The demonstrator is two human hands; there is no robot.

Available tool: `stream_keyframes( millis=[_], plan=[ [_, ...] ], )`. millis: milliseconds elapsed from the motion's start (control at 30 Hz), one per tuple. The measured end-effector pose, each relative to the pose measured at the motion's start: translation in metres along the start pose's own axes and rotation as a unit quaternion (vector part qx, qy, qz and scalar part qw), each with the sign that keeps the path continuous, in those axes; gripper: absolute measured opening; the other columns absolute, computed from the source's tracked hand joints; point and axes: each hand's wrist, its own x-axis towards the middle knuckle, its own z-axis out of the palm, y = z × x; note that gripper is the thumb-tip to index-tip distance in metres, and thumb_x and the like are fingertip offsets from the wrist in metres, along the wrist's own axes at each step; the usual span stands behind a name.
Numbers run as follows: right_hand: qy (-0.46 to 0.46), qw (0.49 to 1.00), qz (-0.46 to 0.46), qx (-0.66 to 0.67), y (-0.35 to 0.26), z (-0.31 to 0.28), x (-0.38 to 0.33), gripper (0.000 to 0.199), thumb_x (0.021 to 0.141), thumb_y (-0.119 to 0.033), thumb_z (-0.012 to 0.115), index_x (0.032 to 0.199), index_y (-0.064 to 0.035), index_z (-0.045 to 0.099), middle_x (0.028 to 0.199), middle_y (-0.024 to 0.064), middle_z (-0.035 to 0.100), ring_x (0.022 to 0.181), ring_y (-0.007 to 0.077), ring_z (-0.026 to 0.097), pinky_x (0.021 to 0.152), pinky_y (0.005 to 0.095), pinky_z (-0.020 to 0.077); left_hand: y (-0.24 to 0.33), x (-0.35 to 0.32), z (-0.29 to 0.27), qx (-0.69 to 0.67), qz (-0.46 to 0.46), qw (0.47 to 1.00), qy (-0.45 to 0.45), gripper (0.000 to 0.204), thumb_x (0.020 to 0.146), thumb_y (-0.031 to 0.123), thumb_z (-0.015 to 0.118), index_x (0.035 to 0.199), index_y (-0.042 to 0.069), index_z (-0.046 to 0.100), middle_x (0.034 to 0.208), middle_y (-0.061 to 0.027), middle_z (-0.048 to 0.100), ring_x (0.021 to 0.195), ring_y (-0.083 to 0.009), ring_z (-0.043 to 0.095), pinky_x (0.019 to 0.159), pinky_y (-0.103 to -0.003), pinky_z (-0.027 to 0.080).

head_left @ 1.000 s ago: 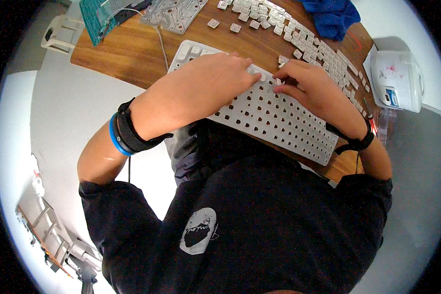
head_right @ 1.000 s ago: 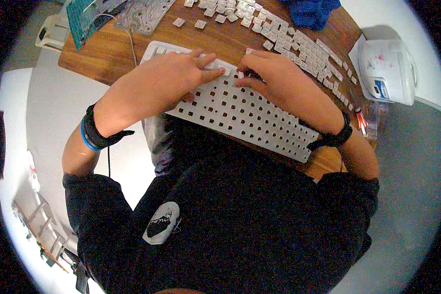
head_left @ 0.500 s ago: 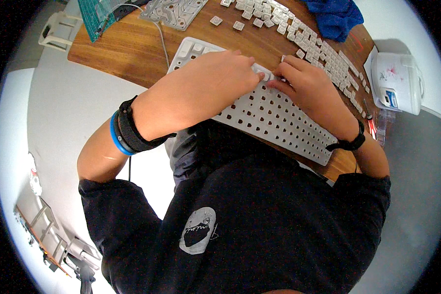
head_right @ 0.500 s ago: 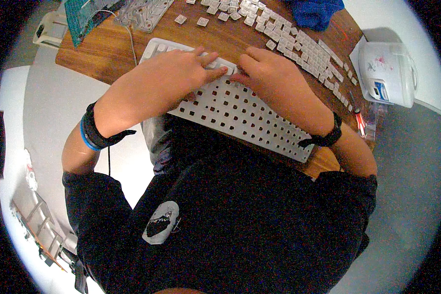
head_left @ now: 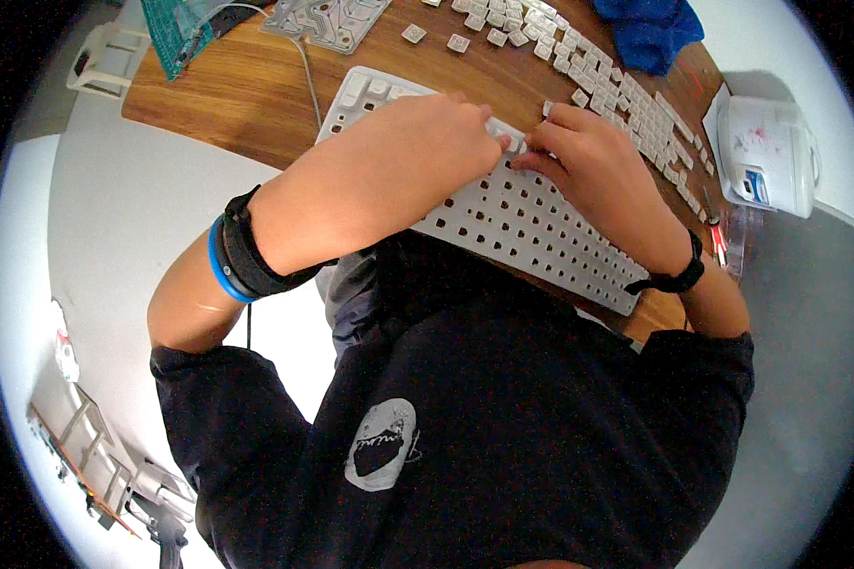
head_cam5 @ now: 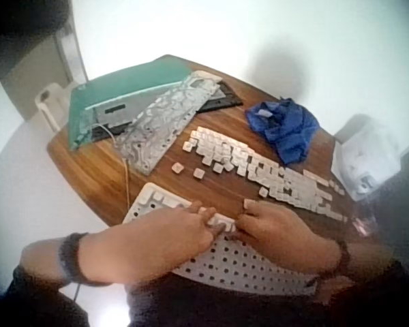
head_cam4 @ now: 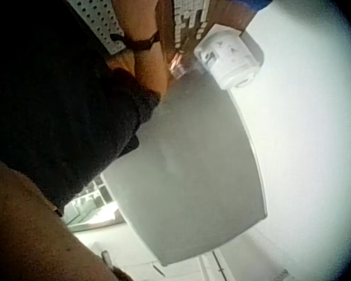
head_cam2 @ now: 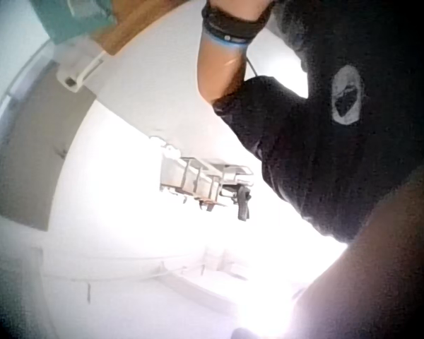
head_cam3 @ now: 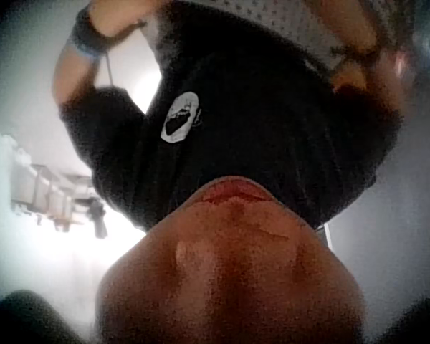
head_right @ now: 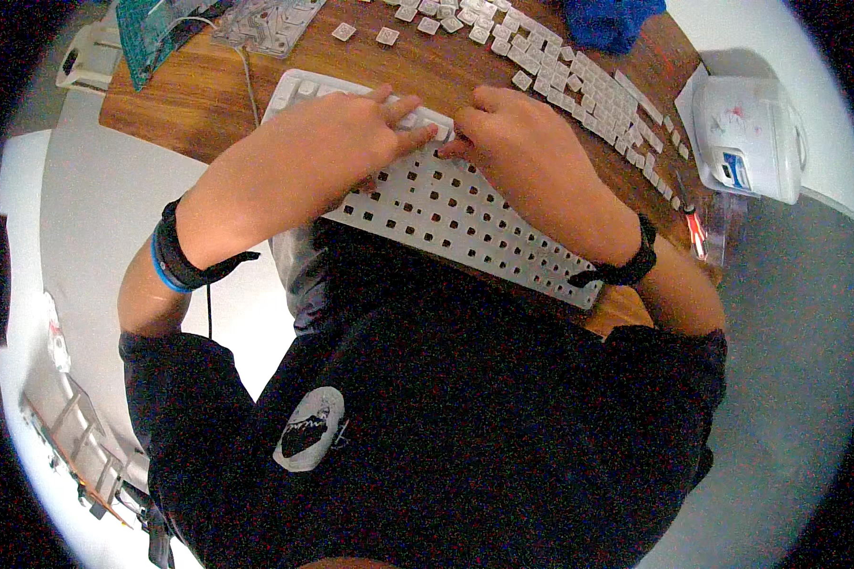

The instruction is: The person cleans individual white keycaps with a blue cloth and places them onto a white keyboard base. The person repeatedly wipes keycaps and installs them into the keyboard one by one.

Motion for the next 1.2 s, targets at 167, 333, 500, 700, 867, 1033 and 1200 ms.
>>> stream_keyframes(
  millis=[167, 333, 500, 700, 867, 1033, 1200],
  plan=[
    [-0.017, 1.0, 0.013, 0.013, 0.002, 0.001, 0.002, 0.023, 0.093, -0.022, 0.078, 0.09, -0.001, 0.069, 0.091, 0.0167, 0.064, 0.089, 0.0394, 0.068, 0.078, 0.0493, 0.0576, -0.002, -0.002, 0.003, 0.002, 0.017, 0.999, 0.034, 0.063, 0.086, -0.003, 0.072, 0.147, 0.007, 0.064, 0.143, -0.0195, 0.066, 0.119, -0.0379, 0.07, 0.099, -0.046, 0.06],
    [0.004, 0.999, 0.011, 0.045, 0.013, 0.008, -0.004, 0.021, 0.092, -0.022, 0.079, 0.095, -0.0033, 0.072, 0.093, 0.0149, 0.064, 0.09, 0.0391, 0.068, 0.079, 0.0494, 0.0579, -0.001, 0.002, 0.002, 0.006, 0.007, 1.0, 0.009, 0.068, 0.083, -0.004, 0.074, 0.149, 0.006, 0.062, 0.144, -0.0206, 0.065, 0.124, -0.0386, 0.068, 0.101, -0.046, 0.059],
    [0.055, 0.997, 0.047, 0.031, 0.03, -0.007, -0.001, 0.023, 0.09, -0.02, 0.081, 0.109, -0.0082, 0.074, 0.103, 0.0111, 0.067, 0.1, 0.0349, 0.067, 0.085, 0.047, 0.0581, -0.001, 0.0, 0.001, -0.008, 0.006, 1.0, 0.02, 0.071, 0.082, -0.004, 0.074, 0.151, 0.006, 0.061, 0.15, -0.0212, 0.062, 0.129, -0.0399, 0.066, 0.103, -0.047, 0.059],
    [0.06, 0.997, -0.004, -0.043, 0.044, -0.005, -0.005, 0.037, 0.089, -0.016, 0.08, 0.125, -0.0104, 0.071, 0.114, 0.0108, 0.068, 0.111, 0.0332, 0.065, 0.093, 0.0451, 0.0574, -0.002, 0.0, 0.002, -0.028, 0.004, 0.999, 0.021, 0.07, 0.083, -0.003, 0.075, 0.151, 0.007, 0.062, 0.151, -0.0215, 0.06, 0.129, -0.0411, 0.066, 0.104, -0.047, 0.058],
    [0.018, 0.997, 0.046, 0.057, 0.044, -0.002, -0.005, 0.035, 0.092, -0.012, 0.079, 0.125, -0.0075, 0.069, 0.114, 0.0142, 0.067, 0.105, 0.0371, 0.07, 0.088, 0.048, 0.0588, 0.0, -0.002, 0.002, -0.025, 0.005, 0.999, 0.036, 0.071, 0.082, -0.003, 0.076, 0.151, 0.008, 0.061, 0.152, -0.0213, 0.06, 0.129, -0.0408, 0.066, 0.103, -0.048, 0.059],
    [0.022, 0.992, 0.023, 0.119, 0.047, 0.003, -0.004, 0.031, 0.092, -0.006, 0.078, 0.12, -0.0059, 0.067, 0.112, 0.0156, 0.065, 0.097, 0.039, 0.071, 0.084, 0.0471, 0.0596, 0.0, -0.001, 0.0, 0.0, -0.001, 1.0, 0.016, 0.075, 0.081, -0.003, 0.077, 0.153, 0.009, 0.06, 0.154, -0.0216, 0.059, 0.135, -0.0394, 0.064, 0.106, -0.047, 0.058],
    [0.032, 0.993, 0.003, 0.115, 0.05, 0.006, -0.005, 0.035, 0.09, 0.001, 0.081, 0.123, -0.0034, 0.069, 0.107, 0.012, 0.065, 0.089, 0.0268, 0.072, 0.078, 0.0374, 0.0598, -0.001, -0.001, -0.002, 0.001, -0.003, 1.0, 0.003, 0.075, 0.082, -0.002, 0.077, 0.154, 0.011, 0.06, 0.156, -0.0207, 0.059, 0.135, -0.039, 0.064, 0.106, -0.046, 0.059]
  ],
)
